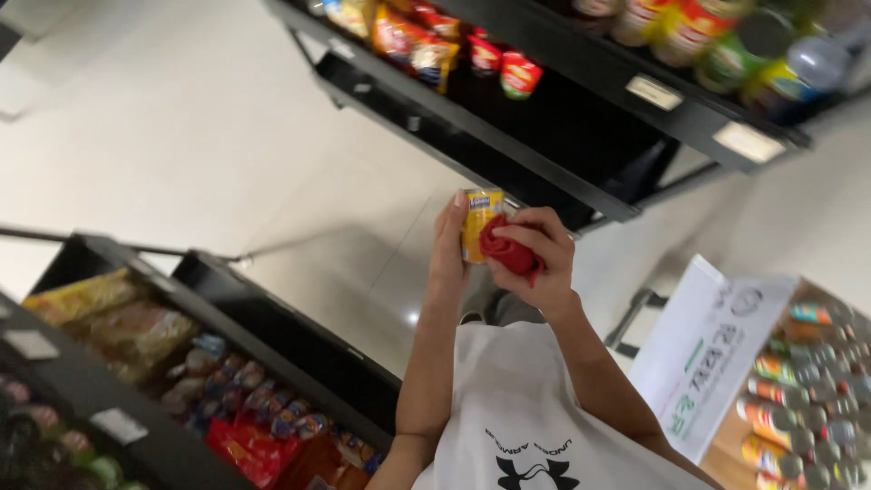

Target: Wiping individual canned goods with a cloth and placing them onto a shelf.

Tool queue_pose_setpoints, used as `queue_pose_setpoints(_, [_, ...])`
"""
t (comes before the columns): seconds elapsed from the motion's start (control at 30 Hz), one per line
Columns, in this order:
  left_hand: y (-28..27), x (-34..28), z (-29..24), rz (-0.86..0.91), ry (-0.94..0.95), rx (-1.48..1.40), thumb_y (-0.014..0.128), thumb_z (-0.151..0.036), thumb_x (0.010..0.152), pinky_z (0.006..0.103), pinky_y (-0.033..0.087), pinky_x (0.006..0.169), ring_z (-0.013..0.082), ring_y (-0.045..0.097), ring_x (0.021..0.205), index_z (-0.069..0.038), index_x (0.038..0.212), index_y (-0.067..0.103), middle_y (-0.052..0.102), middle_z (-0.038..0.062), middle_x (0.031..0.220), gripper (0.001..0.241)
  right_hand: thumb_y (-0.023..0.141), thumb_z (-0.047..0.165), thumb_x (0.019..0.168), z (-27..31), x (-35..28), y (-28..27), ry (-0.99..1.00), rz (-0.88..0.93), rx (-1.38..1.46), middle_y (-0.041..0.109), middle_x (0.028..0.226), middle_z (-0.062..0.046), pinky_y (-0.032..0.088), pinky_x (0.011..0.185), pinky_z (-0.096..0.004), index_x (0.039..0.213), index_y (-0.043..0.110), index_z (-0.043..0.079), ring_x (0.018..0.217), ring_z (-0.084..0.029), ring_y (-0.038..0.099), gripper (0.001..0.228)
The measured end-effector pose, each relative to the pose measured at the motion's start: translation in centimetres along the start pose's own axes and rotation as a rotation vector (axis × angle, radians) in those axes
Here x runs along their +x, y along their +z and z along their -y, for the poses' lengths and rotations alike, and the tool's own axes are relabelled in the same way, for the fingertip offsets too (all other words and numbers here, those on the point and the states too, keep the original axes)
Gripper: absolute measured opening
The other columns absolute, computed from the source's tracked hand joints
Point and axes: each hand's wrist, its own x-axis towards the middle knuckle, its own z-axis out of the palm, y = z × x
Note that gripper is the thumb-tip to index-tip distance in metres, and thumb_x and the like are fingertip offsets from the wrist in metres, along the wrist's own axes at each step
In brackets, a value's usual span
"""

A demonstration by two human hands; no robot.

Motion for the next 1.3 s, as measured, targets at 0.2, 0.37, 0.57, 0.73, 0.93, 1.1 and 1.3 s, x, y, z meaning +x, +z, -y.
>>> queue_pose_setpoints(0.2, [-2.8, 1.6, -4.6, -0.075, -0.205, -0.038, 0.054, -0.050, 0.108, 0.0341, 0.060, 0.071, 0.0203, 0.069, 0.087, -0.001, 0.120, 0.059, 0.068, 0.014, 0.104, 0.051, 0.087, 0.011, 0.082, -2.0, 6.9, 5.6, -0.019, 0.021, -0.034, 0.058, 0.119, -0.008, 0.053, 0.084, -0.032, 0.114, 0.071, 0.008, 0.102, -0.024, 0.063, 0.036])
queue_pose_setpoints(0.37, [-3.4, 6.1, -10.3, -0.216, 0.104, 0.050, 0.063, -0.042, 0.101, 0.0288, 0.058, 0.087, 0.0121, 0.065, 0.103, -0.007, 0.130, 0.054, 0.066, 0.005, 0.114, 0.046, 0.080, 0.011, 0.086, -4.7, 8.4, 11.9, -0.039, 0.004, 0.182, 0.057, 0.122, -0.010, 0.052, 0.094, -0.036, 0.118, 0.066, 0.004, 0.105, -0.026, 0.059, 0.035])
queue_pose_setpoints(0.57, [-7.0, 11.7, -17.6, -0.277, 0.258, 0.277, 0.081, -0.020, 0.096, 0.0306, 0.055, 0.081, 0.0166, 0.062, 0.099, -0.001, 0.135, 0.057, 0.066, 0.010, 0.114, 0.050, 0.079, 0.011, 0.080, -9.2, 18.0, 14.6, -0.057, 0.234, 0.264, 0.064, 0.109, -0.012, 0.055, 0.090, -0.037, 0.111, 0.068, 0.005, 0.099, -0.027, 0.066, 0.033])
queue_pose_setpoints(0.73, [-5.3, 16.5, -21.4, -0.201, 0.576, 1.381, 0.089, -0.006, 0.068, 0.0429, 0.050, 0.097, 0.0303, 0.066, 0.113, -0.008, 0.129, 0.063, 0.070, 0.010, 0.122, 0.066, 0.083, 0.011, 0.075, -8.6, 27.0, 17.5, -0.185, 0.413, 0.271, 0.066, 0.108, -0.013, 0.056, 0.090, -0.037, 0.109, 0.070, 0.005, 0.100, -0.028, 0.067, 0.037])
queue_pose_setpoints(0.93, [-6.6, 20.4, -22.7, -0.362, 0.434, 1.150, 0.076, 0.009, 0.075, 0.0328, 0.061, 0.084, 0.0285, 0.070, 0.115, -0.009, 0.132, 0.062, 0.068, 0.010, 0.129, 0.061, 0.084, 0.006, 0.076, -10.2, 30.7, 20.5, -0.166, 0.440, 0.167, 0.067, 0.106, -0.010, 0.058, 0.082, -0.034, 0.105, 0.072, 0.004, 0.094, -0.026, 0.070, 0.032])
queue_pose_setpoints(1.1, [-8.5, 22.9, -22.3, -0.225, 0.462, 1.288, 0.071, 0.012, 0.069, 0.0375, 0.057, 0.099, 0.0360, 0.065, 0.122, -0.005, 0.133, 0.060, 0.068, 0.014, 0.130, 0.068, 0.084, 0.007, 0.072, -12.0, 32.7, 22.8, -0.163, 0.465, 0.154, 0.067, 0.104, -0.009, 0.058, 0.081, -0.034, 0.102, 0.073, 0.003, 0.091, -0.025, 0.069, 0.032])
queue_pose_setpoints(1.3, [-11.4, 26.3, -23.7, -0.265, 0.254, 0.929, 0.087, -0.007, 0.079, 0.0437, 0.055, 0.099, 0.0279, 0.069, 0.116, -0.003, 0.133, 0.057, 0.071, 0.014, 0.122, 0.062, 0.086, 0.011, 0.092, -16.3, 32.9, 24.3, -0.078, 0.131, -0.064, 0.066, 0.113, -0.010, 0.056, 0.092, -0.035, 0.115, 0.072, 0.004, 0.105, -0.025, 0.068, 0.028])
